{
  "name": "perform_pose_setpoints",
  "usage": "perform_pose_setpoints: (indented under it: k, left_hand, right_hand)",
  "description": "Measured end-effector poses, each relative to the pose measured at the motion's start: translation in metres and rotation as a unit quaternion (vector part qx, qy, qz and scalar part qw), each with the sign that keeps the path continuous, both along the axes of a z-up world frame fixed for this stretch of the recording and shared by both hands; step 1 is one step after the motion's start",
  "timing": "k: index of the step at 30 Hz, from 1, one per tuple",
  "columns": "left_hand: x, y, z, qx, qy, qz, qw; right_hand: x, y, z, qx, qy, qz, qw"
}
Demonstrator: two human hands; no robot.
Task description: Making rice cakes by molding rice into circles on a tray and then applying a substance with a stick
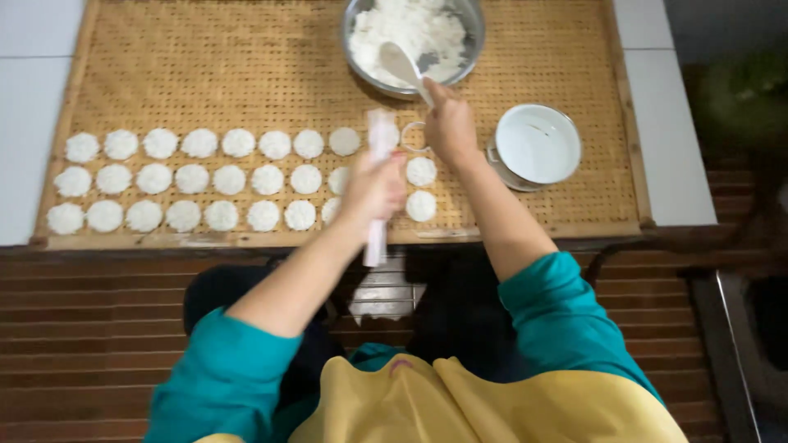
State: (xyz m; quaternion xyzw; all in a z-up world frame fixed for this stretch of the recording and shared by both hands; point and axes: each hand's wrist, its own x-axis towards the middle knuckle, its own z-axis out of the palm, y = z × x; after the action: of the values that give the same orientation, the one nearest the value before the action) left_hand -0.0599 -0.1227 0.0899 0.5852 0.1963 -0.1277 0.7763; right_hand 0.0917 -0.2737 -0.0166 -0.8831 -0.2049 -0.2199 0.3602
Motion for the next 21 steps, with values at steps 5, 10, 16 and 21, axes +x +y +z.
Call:
perform_pose_setpoints:
  k: [5, 10, 16, 21]
  left_hand:
    - [0.007, -0.156, 0.0, -0.136, -0.101, -0.208, 0.963]
    - [0.002, -0.226, 0.002, -0.069, -0.07, -0.32, 0.942]
    - [0.012, -0.227, -0.02, -0.054, -0.117, -0.213, 0.968]
    - [0.037, -0.17, -0.052, -0.1, -0.057, -0.043, 0.992]
  right_hand:
    - [0.007, 0.0, -0.011, -0.061, 0.044, -0.07, 0.995]
    - [0.0, -0.014, -0.007, -0.064, 0.032, -0.042, 0.997]
    - [0.012, -0.027, -0.022, -0.076, 0.024, -0.005, 0.997]
    - [0.04, -0.037, -0.028, -0.14, -0.026, -0.092, 0.985]
